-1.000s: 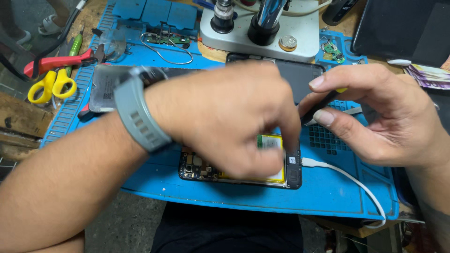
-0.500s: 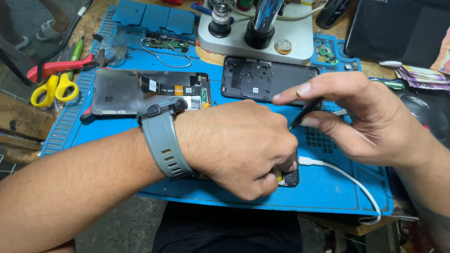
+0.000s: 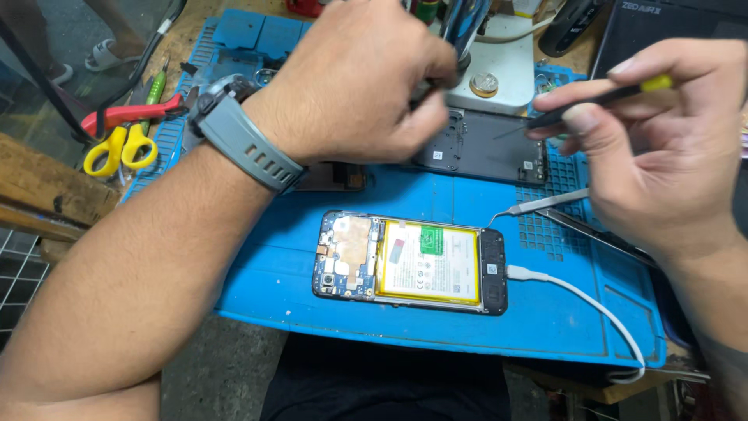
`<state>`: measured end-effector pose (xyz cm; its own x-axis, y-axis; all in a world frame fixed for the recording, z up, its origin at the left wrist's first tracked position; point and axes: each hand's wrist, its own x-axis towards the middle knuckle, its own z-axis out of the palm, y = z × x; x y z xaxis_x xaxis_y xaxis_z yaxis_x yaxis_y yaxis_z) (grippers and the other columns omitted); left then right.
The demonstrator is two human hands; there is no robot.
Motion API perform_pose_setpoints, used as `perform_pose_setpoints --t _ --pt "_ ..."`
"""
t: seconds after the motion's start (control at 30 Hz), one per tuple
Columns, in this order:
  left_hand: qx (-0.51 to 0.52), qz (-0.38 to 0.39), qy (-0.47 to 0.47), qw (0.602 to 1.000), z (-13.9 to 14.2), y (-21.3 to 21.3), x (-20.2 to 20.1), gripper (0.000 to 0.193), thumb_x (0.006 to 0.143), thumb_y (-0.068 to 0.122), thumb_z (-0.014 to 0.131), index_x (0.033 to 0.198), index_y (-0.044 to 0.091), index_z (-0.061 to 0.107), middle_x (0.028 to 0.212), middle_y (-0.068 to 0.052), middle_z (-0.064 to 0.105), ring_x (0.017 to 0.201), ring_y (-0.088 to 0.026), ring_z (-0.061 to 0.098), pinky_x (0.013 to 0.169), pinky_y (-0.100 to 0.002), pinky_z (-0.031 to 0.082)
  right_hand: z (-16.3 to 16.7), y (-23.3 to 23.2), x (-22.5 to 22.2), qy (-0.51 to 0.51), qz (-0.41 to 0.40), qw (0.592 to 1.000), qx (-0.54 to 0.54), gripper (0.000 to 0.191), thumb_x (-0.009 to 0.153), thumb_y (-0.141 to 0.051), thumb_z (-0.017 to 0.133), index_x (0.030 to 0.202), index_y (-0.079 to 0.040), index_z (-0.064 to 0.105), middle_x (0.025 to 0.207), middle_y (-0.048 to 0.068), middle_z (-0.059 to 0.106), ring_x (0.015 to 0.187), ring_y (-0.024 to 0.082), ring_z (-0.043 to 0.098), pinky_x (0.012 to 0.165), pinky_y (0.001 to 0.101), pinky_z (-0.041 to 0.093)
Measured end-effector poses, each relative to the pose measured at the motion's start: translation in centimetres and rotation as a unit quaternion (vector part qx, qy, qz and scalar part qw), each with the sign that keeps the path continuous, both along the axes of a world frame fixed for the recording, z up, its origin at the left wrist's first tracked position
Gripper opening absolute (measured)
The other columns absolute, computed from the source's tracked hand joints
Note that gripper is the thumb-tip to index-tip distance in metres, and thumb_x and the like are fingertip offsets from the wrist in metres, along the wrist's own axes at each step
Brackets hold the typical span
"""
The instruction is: The person removes internal components from a mobile phone, using tweezers and a screwdriver to detach flex cables and screws, and handles the battery and circuit board on a blue mat.
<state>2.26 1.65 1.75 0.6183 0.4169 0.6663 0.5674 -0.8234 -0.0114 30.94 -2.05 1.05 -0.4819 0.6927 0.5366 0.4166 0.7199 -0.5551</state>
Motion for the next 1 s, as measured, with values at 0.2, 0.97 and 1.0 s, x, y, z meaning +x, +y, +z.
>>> perform_pose_setpoints --t 0.2,0.97,1.0 --pt "-0.085 0.006 0.047 0.995 -1.7 0.4 0.6 0.029 0.08 0.021 0.073 0.106 0.013 0.083 0.073 -0.013 0.074 0.068 -0.034 0.071 0.066 -0.048 0.058 -1.1 0.5 -0.9 -0.012 0.037 0.999 0.029 0.025 0.115 0.012 0.051 0.122 0.004 0.029 0.116 0.025 0.063 0.117 0.029 0.071 0.098 0.0325 0.06" --pt "-0.149 0.009 0.116 0.982 -2.4 0.1 1.7 0.019 0.084 0.025 0.071 0.093 0.013 0.083 0.071 -0.013 0.074 0.063 -0.031 0.072 0.062 -0.046 0.058 -0.5 0.3 -2.2 -0.092 -0.007 0.994 0.061 0.025 0.104 0.015 0.054 0.113 0.004 0.034 0.101 0.023 0.063 0.118 0.033 0.071 0.09 0.033 0.06" --pt "-0.145 0.006 0.111 0.983 -2.4 0.1 1.7 0.018 0.084 0.024 0.071 0.091 0.013 0.084 0.071 -0.013 0.074 0.064 -0.032 0.072 0.062 -0.046 0.058 -0.5 0.3 -2.2 -0.09 -0.005 0.994 0.064 0.025 0.104 0.015 0.054 0.113 0.004 0.034 0.101 0.024 0.063 0.118 0.033 0.072 0.09 0.0329 0.06"
